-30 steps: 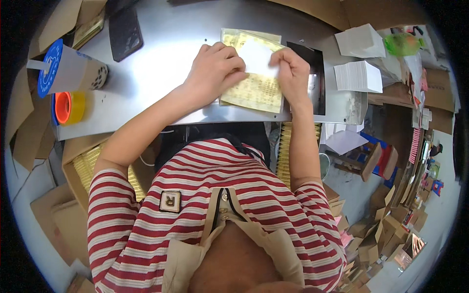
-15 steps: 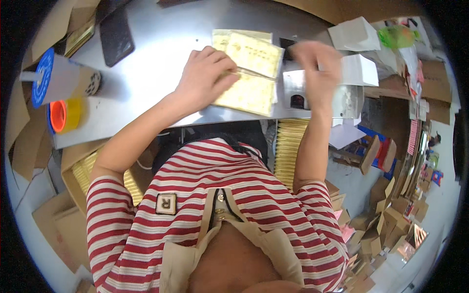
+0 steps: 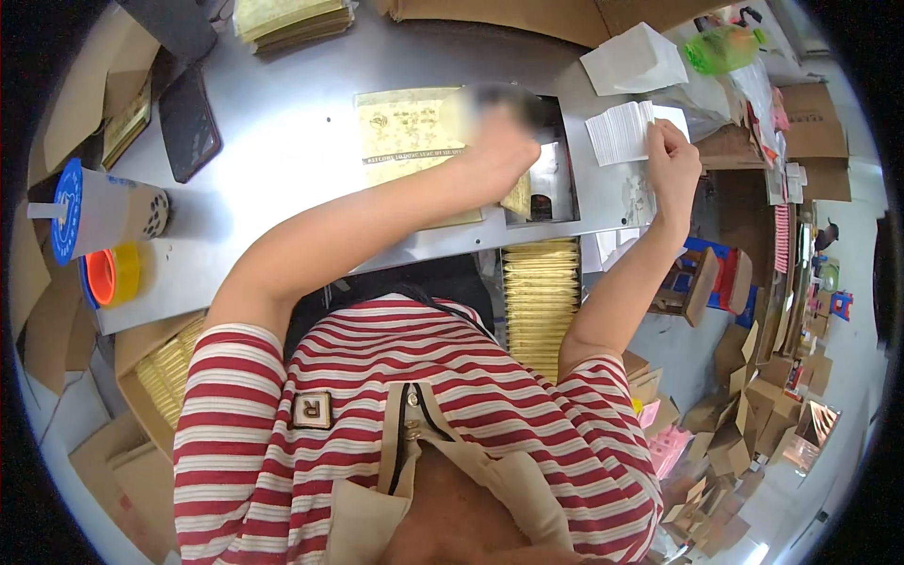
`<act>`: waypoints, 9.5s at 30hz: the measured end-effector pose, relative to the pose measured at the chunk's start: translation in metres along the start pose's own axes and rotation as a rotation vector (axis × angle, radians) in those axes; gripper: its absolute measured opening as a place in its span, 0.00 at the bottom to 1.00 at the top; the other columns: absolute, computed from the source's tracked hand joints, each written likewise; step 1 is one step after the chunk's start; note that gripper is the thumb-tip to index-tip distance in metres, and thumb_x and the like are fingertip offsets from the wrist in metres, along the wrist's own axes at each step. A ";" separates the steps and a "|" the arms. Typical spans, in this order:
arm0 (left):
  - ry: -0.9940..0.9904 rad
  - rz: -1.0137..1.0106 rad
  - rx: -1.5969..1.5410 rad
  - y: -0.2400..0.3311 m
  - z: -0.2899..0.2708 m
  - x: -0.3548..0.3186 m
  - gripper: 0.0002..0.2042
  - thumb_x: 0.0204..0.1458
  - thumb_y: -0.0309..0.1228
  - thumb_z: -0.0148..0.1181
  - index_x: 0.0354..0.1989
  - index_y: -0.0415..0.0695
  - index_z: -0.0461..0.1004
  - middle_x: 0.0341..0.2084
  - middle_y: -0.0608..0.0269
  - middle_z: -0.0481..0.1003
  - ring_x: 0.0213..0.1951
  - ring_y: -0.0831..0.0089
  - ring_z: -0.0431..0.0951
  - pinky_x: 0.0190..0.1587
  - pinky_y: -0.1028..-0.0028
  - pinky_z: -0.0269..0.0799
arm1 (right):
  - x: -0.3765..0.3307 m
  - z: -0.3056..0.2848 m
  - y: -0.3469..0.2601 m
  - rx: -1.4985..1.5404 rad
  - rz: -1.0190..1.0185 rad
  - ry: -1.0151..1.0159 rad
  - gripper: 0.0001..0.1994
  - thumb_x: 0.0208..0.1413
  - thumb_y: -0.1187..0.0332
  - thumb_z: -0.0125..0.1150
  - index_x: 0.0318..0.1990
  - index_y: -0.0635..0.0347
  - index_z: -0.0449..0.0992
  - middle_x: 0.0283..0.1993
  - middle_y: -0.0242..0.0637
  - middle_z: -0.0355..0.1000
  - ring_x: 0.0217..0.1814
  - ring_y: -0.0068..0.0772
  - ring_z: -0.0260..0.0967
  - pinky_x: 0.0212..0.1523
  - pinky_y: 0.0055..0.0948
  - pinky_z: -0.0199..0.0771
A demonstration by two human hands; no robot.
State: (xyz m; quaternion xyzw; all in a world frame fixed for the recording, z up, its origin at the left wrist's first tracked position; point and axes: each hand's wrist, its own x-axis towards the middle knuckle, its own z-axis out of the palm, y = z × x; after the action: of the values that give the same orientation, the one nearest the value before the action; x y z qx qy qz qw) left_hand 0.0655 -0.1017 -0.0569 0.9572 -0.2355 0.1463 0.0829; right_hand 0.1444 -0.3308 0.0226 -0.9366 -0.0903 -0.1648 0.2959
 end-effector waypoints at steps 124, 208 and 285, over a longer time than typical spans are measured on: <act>0.168 -0.009 -0.051 -0.076 -0.085 -0.105 0.10 0.45 0.26 0.57 0.37 0.43 0.75 0.38 0.60 0.77 0.43 0.60 0.74 0.51 0.63 0.67 | -0.045 0.042 -0.036 -0.470 -0.419 0.400 0.11 0.54 0.62 0.58 0.39 0.56 0.78 0.43 0.41 0.75 0.53 0.56 0.68 0.52 0.42 0.68; 0.241 -0.150 -0.282 -0.047 -0.058 -0.109 0.06 0.51 0.36 0.59 0.31 0.48 0.72 0.29 0.69 0.74 0.39 0.67 0.70 0.45 0.68 0.60 | -0.025 0.038 -0.008 -0.221 -0.186 0.373 0.14 0.53 0.59 0.60 0.36 0.62 0.81 0.40 0.42 0.78 0.42 0.45 0.74 0.47 0.35 0.70; 0.229 -0.246 -0.160 -0.063 -0.069 -0.113 0.05 0.47 0.35 0.62 0.29 0.48 0.77 0.29 0.68 0.74 0.41 0.68 0.70 0.47 0.66 0.59 | -0.071 0.121 -0.105 0.782 -0.193 -0.108 0.12 0.58 0.78 0.53 0.47 0.64 0.78 0.50 0.37 0.75 0.53 0.26 0.69 0.56 0.23 0.65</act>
State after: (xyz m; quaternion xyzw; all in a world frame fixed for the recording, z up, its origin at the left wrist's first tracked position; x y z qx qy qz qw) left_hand -0.0166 0.0174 -0.0337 0.9462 -0.1163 0.2241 0.2022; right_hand 0.0814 -0.1803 -0.0415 -0.7479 -0.2490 -0.0954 0.6079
